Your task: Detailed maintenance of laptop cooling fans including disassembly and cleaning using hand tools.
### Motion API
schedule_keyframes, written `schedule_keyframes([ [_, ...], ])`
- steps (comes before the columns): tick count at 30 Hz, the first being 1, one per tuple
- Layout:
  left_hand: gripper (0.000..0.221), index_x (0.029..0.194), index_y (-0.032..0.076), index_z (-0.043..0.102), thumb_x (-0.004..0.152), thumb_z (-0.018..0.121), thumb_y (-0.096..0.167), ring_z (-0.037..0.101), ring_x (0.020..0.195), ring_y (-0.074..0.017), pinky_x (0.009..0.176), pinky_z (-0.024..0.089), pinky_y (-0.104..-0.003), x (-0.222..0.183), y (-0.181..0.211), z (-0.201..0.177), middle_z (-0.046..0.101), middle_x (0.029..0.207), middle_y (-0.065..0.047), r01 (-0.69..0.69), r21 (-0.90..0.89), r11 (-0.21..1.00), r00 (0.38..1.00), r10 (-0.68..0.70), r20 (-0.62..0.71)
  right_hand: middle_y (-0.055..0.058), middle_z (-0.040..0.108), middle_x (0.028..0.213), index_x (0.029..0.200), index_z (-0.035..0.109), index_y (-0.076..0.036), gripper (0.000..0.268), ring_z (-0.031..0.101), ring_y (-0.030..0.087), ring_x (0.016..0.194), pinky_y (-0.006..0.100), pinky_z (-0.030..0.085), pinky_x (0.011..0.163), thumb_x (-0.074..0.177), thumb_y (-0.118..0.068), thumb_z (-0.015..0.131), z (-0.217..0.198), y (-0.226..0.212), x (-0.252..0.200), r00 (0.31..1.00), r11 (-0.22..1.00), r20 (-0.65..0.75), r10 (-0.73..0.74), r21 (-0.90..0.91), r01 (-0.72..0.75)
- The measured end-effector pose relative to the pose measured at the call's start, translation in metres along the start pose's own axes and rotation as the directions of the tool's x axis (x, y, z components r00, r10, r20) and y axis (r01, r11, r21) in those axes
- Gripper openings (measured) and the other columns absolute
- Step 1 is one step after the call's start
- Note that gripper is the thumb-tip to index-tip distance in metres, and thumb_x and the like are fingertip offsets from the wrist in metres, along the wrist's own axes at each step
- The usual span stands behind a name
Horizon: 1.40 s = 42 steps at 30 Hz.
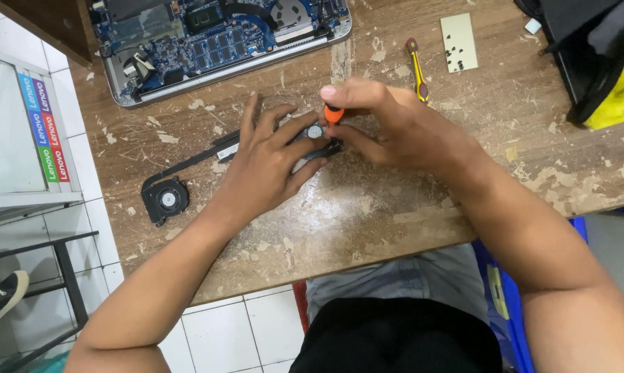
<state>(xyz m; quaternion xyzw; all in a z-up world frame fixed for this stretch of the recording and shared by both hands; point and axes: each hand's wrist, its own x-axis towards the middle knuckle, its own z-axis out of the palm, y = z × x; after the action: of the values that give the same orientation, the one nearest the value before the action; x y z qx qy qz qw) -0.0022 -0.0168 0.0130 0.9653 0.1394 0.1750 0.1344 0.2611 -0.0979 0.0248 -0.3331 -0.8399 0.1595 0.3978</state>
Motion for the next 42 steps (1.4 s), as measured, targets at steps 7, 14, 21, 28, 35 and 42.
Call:
schedule_keyframes([
  [7, 0.03, 0.127, 0.015, 0.081, 0.108, 0.073, 0.036, 0.053, 0.139, -0.0432, 0.127, 0.019, -0.076, 0.001, 0.003, -0.003, 0.068, 0.148, -0.01, -0.008, -0.002, 1.0, 1.0, 0.008, -0.011, 0.017, 0.062, 0.109, 0.161, 0.026, -0.007, 0.076, 0.064, 0.028, 0.089, 0.037, 0.06, 0.076, 0.115, -0.002, 0.087, 0.004, -0.007, 0.003, 0.997, 0.969, -0.066, 0.051, -0.237, -0.066],
  [14, 0.033, 0.131, 0.017, 0.079, 0.107, 0.072, 0.038, 0.054, 0.143, -0.0442, 0.129, 0.014, -0.076, 0.0, 0.004, -0.002, 0.067, 0.153, -0.011, 0.016, 0.013, 1.0, 0.999, -0.017, 0.032, 0.015, 0.06, 0.108, 0.159, 0.03, -0.008, 0.073, 0.065, 0.027, 0.089, 0.039, 0.061, 0.081, 0.111, 0.005, 0.084, 0.008, -0.005, 0.002, 0.996, 0.987, -0.02, 0.093, -0.13, -0.094],
  [21, 0.03, 0.129, 0.015, 0.08, 0.107, 0.074, 0.034, 0.054, 0.143, -0.0421, 0.129, 0.016, -0.076, 0.001, 0.007, -0.003, 0.066, 0.152, -0.013, 0.004, 0.013, 1.0, 1.0, -0.003, -0.001, 0.03, 0.069, 0.14, 0.15, 0.035, -0.002, 0.062, 0.077, 0.04, 0.126, 0.042, 0.066, 0.111, 0.105, 0.015, 0.073, -0.005, -0.022, 0.02, 0.996, 0.995, 0.027, 0.084, 0.045, -0.085],
  [28, 0.034, 0.135, 0.013, 0.077, 0.11, 0.07, 0.035, 0.054, 0.14, -0.0445, 0.128, 0.017, -0.077, 0.002, 0.009, -0.005, 0.064, 0.154, -0.013, 0.002, 0.03, 1.0, 1.0, -0.003, 0.012, 0.012, 0.055, 0.105, 0.16, 0.027, -0.017, 0.073, 0.059, 0.026, 0.08, 0.041, 0.055, 0.07, 0.118, -0.005, 0.085, 0.016, -0.006, 0.0, 0.994, 0.952, -0.068, 0.081, -0.289, -0.097],
  [35, 0.029, 0.127, 0.014, 0.08, 0.108, 0.072, 0.034, 0.053, 0.142, -0.043, 0.129, 0.014, -0.077, -0.001, 0.007, -0.003, 0.065, 0.15, -0.014, 0.006, 0.031, 0.999, 1.0, -0.007, 0.022, 0.021, 0.066, 0.12, 0.154, 0.032, -0.008, 0.067, 0.07, 0.031, 0.101, 0.038, 0.062, 0.089, 0.108, 0.014, 0.075, -0.003, -0.016, 0.01, 0.995, 0.993, 0.025, 0.102, 0.06, -0.103],
  [42, 0.037, 0.137, 0.016, 0.076, 0.109, 0.07, 0.038, 0.054, 0.142, -0.0429, 0.13, 0.016, -0.076, -0.002, 0.008, -0.001, 0.063, 0.155, -0.013, 0.012, 0.065, 0.998, 0.999, -0.014, 0.029, 0.015, 0.061, 0.113, 0.161, 0.032, -0.015, 0.077, 0.064, 0.026, 0.097, 0.037, 0.06, 0.086, 0.112, -0.002, 0.089, 0.008, -0.01, 0.004, 0.997, 0.991, -0.055, 0.054, -0.118, -0.06],
])
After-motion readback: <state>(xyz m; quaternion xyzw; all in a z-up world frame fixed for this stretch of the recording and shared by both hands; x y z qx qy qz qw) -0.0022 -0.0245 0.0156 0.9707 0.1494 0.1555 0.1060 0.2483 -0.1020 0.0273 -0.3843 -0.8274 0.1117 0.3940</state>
